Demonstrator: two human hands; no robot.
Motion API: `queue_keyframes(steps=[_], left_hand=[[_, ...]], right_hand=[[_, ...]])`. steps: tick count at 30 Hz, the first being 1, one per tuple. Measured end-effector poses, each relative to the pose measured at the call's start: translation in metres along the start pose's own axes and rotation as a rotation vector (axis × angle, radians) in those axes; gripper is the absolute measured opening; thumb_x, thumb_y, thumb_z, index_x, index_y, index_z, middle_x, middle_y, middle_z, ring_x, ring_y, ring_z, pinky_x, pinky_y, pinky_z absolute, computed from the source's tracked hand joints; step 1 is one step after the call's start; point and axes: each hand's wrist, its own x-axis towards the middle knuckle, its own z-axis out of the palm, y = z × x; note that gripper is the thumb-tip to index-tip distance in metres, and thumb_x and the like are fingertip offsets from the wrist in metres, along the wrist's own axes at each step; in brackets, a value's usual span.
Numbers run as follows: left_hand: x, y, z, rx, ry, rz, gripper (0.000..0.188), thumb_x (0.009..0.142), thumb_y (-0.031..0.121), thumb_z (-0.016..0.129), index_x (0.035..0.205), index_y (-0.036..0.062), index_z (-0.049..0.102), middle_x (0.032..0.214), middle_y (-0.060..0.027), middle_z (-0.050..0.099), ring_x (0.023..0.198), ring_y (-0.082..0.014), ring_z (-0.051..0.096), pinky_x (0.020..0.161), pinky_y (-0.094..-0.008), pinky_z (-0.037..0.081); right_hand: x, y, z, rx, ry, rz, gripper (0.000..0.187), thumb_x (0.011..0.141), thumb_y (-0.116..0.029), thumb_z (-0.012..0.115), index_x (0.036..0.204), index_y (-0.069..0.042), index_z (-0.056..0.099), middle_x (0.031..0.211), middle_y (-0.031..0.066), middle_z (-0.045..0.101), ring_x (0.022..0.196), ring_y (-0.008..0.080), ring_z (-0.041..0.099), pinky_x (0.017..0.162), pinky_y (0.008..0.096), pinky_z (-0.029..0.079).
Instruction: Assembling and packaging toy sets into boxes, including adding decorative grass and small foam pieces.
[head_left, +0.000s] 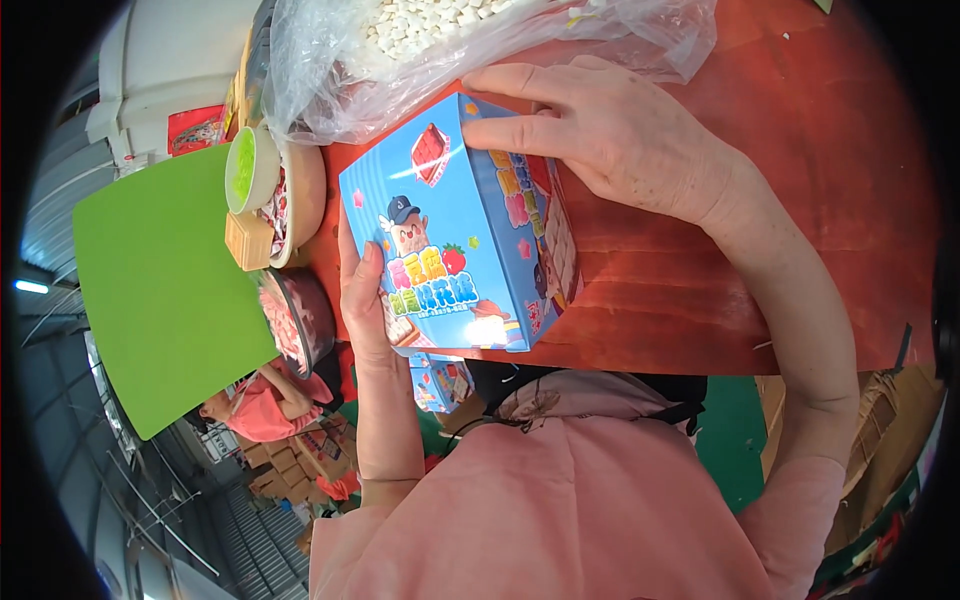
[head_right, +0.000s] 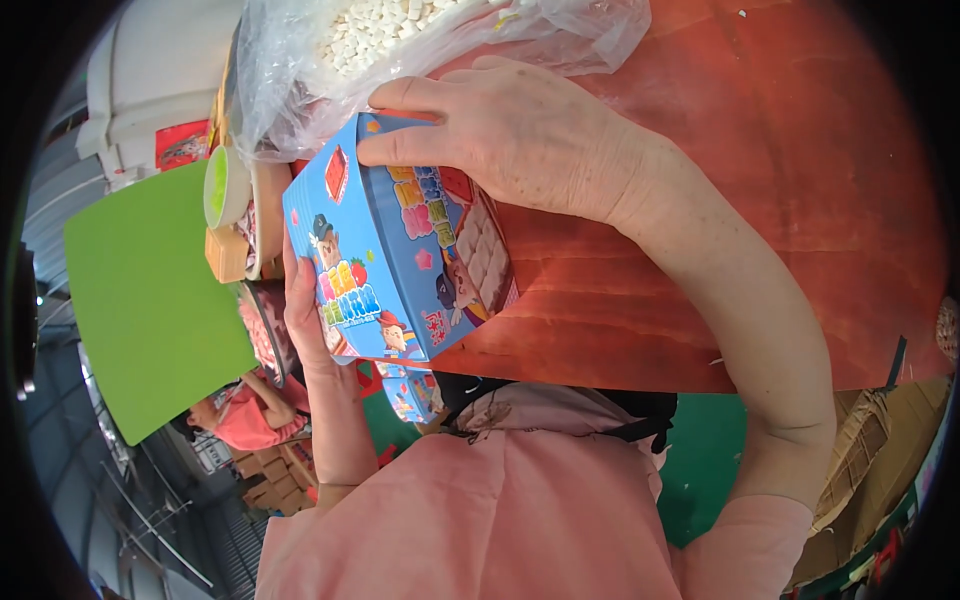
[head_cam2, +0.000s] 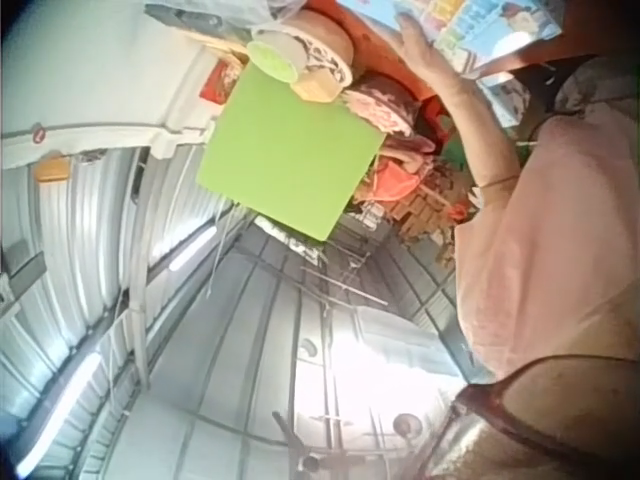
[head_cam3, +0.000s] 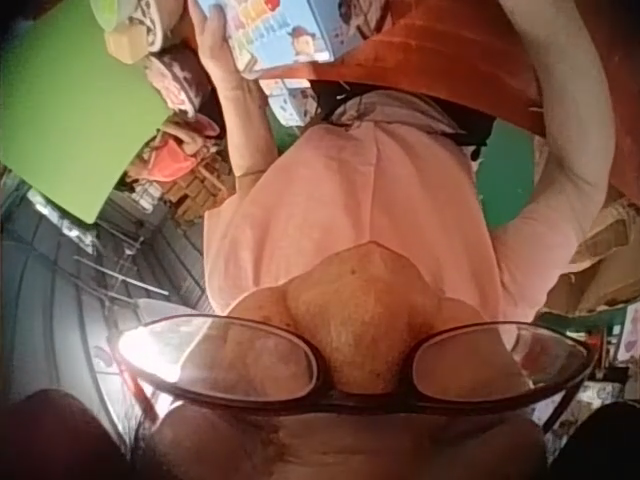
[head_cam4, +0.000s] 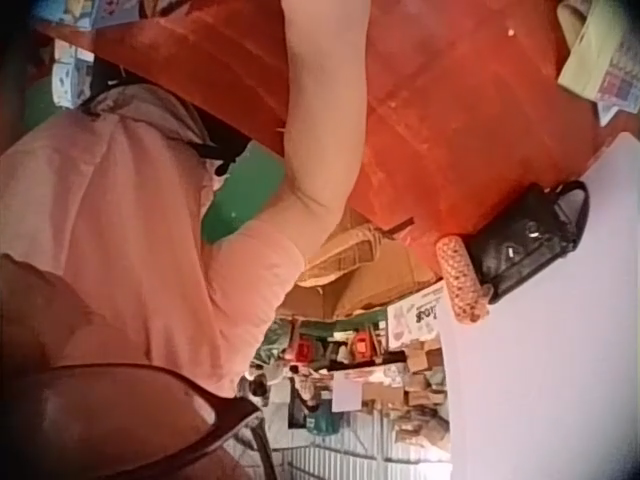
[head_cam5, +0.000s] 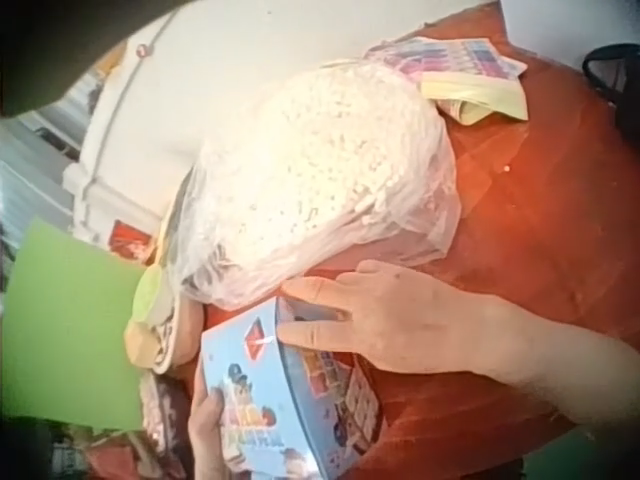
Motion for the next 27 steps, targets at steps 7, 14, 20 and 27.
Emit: queue_keyframes(steps=[7, 14, 20, 27], left_hand=[[-0.002, 0.002, 0.007, 0.03, 0.089, 0.017, 0.065, 0.103, 0.016, 0.046, 0.162, 0.0047, 0.021, 0.155, -0.0164, 0.046, 0.135, -0.0276, 0.055, 0.112, -0.0432, 0.047], [0.001, 0.001, 0.006, -0.066, -0.007, 0.008, 0.065, 0.104, 0.014, 0.048, 0.162, 0.0052, 0.02, 0.156, -0.0158, 0.045, 0.135, -0.0276, 0.054, 0.112, -0.0437, 0.047], [0.0, 0.01, 0.011, 0.254, 0.099, 0.107, 0.075, 0.102, 0.003, 0.052, 0.165, 0.0061, 0.012, 0.166, -0.0177, 0.027, 0.146, -0.0269, 0.041, 0.118, -0.0388, 0.036], [0.0, 0.032, 0.023, 1.493, -0.135, 0.572, 0.056, 0.087, -0.01, 0.051, 0.132, 0.0184, 0.069, 0.158, -0.0094, 0.046, 0.151, -0.0446, 0.029, 0.121, -0.0534, 0.028]], right_hand=[[0.006, -0.016, -0.019, 0.08, -0.129, -0.02, 0.034, 0.089, -0.008, 0.061, 0.12, -0.02, 0.07, 0.104, 0.0069, 0.062, 0.089, 0.0287, 0.07, 0.075, 0.0408, 0.059], [0.015, -0.014, -0.021, 0.052, -0.15, -0.112, 0.019, 0.086, -0.012, 0.066, 0.105, -0.015, 0.069, 0.09, 0.0032, 0.063, 0.084, 0.0258, 0.071, 0.071, 0.0402, 0.058], [0.02, -0.015, -0.022, -0.051, -0.157, -0.218, 0.012, 0.084, -0.013, 0.065, 0.096, -0.012, 0.065, 0.088, 0.0036, 0.063, 0.082, 0.0241, 0.069, 0.071, 0.038, 0.056], [0.008, -0.031, -0.025, -0.037, -0.048, -0.135, 0.021, 0.085, -0.013, 0.068, 0.105, -0.008, 0.066, 0.091, 0.0035, 0.065, 0.084, 0.0227, 0.066, 0.073, 0.0358, 0.054]])
